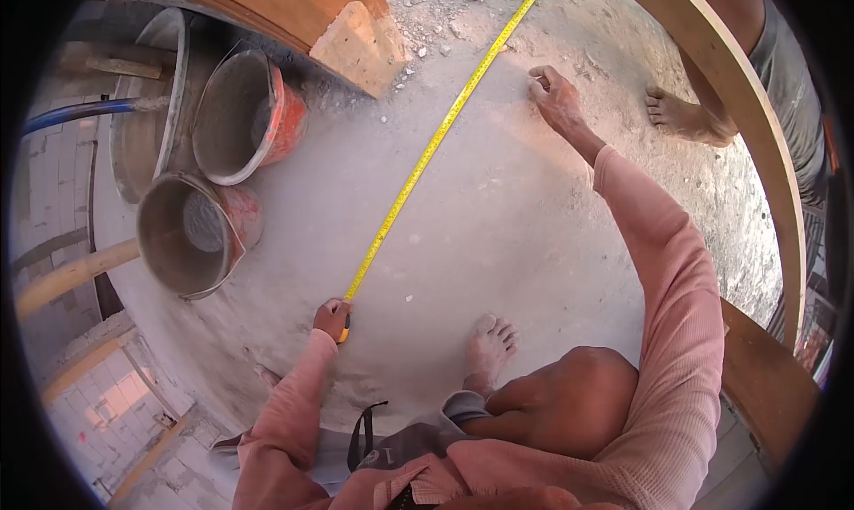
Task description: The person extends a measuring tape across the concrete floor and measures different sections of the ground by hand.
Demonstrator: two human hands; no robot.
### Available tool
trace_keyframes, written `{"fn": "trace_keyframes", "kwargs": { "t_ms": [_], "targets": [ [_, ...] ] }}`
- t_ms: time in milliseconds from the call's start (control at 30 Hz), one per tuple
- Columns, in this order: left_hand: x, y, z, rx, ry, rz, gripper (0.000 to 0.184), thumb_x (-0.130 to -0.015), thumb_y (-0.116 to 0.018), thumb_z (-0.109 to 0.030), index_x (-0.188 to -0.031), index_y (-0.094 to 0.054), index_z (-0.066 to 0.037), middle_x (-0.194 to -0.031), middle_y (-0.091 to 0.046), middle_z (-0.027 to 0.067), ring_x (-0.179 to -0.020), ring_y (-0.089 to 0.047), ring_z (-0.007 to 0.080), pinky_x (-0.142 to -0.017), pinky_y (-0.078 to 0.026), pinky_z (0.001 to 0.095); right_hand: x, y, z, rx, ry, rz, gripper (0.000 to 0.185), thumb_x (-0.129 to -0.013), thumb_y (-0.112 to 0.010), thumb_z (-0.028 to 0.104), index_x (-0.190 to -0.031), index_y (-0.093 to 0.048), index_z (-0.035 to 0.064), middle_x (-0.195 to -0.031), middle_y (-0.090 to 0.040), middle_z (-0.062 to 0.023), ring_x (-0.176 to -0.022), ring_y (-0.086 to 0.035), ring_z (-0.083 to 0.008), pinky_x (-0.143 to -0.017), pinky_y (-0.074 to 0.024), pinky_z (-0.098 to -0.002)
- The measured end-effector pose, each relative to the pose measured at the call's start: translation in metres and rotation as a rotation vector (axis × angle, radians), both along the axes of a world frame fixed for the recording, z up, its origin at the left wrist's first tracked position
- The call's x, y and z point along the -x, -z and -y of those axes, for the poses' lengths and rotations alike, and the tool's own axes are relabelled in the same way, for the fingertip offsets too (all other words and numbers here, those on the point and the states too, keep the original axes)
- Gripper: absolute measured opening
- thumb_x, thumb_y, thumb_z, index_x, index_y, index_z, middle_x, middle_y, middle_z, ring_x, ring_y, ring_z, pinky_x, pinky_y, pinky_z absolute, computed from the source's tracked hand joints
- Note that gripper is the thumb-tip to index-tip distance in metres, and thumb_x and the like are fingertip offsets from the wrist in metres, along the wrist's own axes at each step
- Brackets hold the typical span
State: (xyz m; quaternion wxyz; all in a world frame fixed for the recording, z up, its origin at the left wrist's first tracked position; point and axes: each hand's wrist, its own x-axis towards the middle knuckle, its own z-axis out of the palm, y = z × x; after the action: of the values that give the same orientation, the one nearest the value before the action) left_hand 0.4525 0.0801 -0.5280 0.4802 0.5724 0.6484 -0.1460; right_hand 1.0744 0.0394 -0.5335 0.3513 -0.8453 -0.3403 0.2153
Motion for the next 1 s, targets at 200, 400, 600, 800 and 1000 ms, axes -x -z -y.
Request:
{"fn": "trace_keyframes", "kwargs": {
  "t_ms": [200, 400, 600, 800, 1000],
  "targets": [
    [0.01, 0.01, -0.003, -0.013, -0.009, -0.01, 0.027, -0.089, -0.064, -0.03, -0.076, -0.068, -0.007, -0.064, -0.058, -0.0007, -0.061, -0.05, 0.0098, -0.058, -0.042, 0.03, -0.04, 0.0, -0.016, -0.028, 0.008, 0.066, 0.028, -0.091, -0.06, 0.026, -0.111, -0.065, 0.0073, -0.105, -0.07, -0.0187, -0.101, -0.067, -0.032, -0.09, -0.0502, -0.0408],
    [0.001, 0.002, -0.007, 0.062, -0.057, 0.002, 0.025, -0.086, -0.065, -0.029, -0.075, -0.068, -0.007, -0.062, -0.057, -0.0001, -0.059, -0.05, 0.0112, -0.058, -0.042, 0.0308, -0.05, 0.003, -0.034, -0.008, -0.187, 0.148, 0.026, -0.088, -0.064, 0.023, -0.108, -0.067, 0.0066, -0.104, -0.07, -0.0176, -0.1, -0.066, -0.0314, -0.089, -0.0502, -0.0407],
    [-0.003, 0.0, 0.0, -0.022, -0.015, -0.048, 0.031, -0.086, -0.065, -0.035, -0.076, -0.068, -0.006, -0.063, -0.059, 0.0031, -0.061, -0.053, 0.0134, -0.061, -0.044, 0.0321, -0.04, 0.007, -0.048, 0.03, -0.22, 0.065, 0.025, -0.086, -0.065, 0.022, -0.105, -0.068, 0.0054, -0.101, -0.07, -0.0181, -0.097, -0.066, -0.0322, -0.088, -0.0503, -0.0411],
    [-0.012, -0.008, 0.003, -0.044, -0.02, -0.107, 0.031, -0.087, -0.065, -0.034, -0.077, -0.067, -0.004, -0.067, -0.059, 0.0014, -0.064, -0.052, 0.0108, -0.063, -0.043, 0.0299, -0.024, 0.003, -0.073, 0.07, -0.313, 0.104, 0.026, -0.085, -0.065, 0.022, -0.103, -0.066, 0.0033, -0.098, -0.069, -0.0183, -0.095, -0.066, -0.0328, -0.085, -0.0503, -0.0424],
    [-0.009, -0.006, 0.006, -0.052, -0.015, -0.13, 0.032, -0.088, -0.064, -0.036, -0.08, -0.069, -0.005, -0.066, -0.062, 0.0048, -0.065, -0.057, 0.0154, -0.066, -0.046, 0.0324, -0.017, 0.008, -0.07, 0.023, -0.304, 0.134, 0.024, -0.085, -0.063, 0.022, -0.098, -0.064, 0.0022, -0.093, -0.068, -0.0187, -0.09, -0.066, -0.0338, -0.082, -0.0498, -0.0438]
  ]
}}
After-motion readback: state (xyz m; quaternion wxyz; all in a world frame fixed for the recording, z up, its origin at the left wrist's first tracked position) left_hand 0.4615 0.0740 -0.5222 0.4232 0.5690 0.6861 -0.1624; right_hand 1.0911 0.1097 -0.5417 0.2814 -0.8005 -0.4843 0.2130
